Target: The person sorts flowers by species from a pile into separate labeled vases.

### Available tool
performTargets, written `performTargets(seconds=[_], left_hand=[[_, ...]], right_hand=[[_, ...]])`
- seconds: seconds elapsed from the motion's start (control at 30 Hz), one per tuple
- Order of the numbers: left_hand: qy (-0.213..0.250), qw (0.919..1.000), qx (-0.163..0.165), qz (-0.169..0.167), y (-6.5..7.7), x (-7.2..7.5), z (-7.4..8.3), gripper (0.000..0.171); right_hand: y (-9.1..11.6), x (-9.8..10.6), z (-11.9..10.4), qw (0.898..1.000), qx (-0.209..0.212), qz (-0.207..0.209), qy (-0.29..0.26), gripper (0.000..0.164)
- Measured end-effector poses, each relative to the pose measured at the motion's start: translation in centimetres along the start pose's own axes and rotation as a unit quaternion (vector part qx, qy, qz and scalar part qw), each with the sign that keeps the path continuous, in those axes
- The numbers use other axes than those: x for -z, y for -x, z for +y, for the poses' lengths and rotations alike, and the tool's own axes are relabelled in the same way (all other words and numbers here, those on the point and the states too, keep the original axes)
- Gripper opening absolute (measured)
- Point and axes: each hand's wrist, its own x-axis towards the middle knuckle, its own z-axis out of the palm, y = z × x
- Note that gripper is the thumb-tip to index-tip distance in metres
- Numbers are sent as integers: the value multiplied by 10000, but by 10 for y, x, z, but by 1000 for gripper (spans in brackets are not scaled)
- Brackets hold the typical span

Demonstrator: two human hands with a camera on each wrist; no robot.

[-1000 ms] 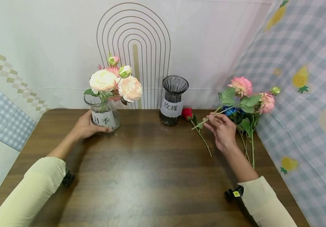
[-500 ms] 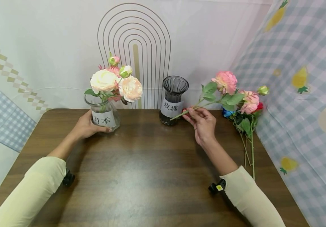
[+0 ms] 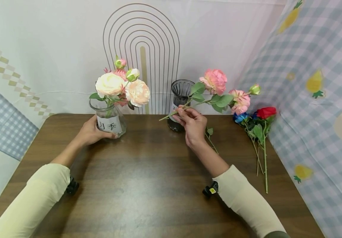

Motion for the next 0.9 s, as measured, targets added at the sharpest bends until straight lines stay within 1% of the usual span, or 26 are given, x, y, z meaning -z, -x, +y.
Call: performTargets(seconds=[0.07,0.1,0.23,0.4,0.47,0.6,0.63,0.73,0.83,0.9], left_hand=[[5,10000,-10,4,0,0,0,92],[5,10000,-14,3,0,0,0,92],[16,10000,0,-1,-1,0,-1,93],[-15,10000,27,-17,-1,0,-1,95],[-13,10000,37,-31,-2,0,-1,95],[0,10000,19,-38,-1,-1,-1,95],[13,10000,14,-32,-1,-1,-1,94],[32,10000,-13,-19,-1,0,-1,94],[41,10000,-25,-17,-1,0,0,94],[43,10000,-19,-29,-1,0,0,95]], right_hand=[[1,-9,3,9998,76,-82,151,7],[1,-13,4,9996,116,-133,212,6],[3,-29,9,9977,388,-344,441,18],[4,-45,12,9943,633,-697,496,20],[4,-49,13,9931,636,-824,545,21],[5,-55,14,9893,645,-1005,839,24],[5,-56,14,9886,643,-1036,880,23],[4,-58,14,9867,652,-1179,906,22],[4,-59,14,9851,704,-1274,911,28],[3,-60,14,9834,775,-1281,1029,32]])
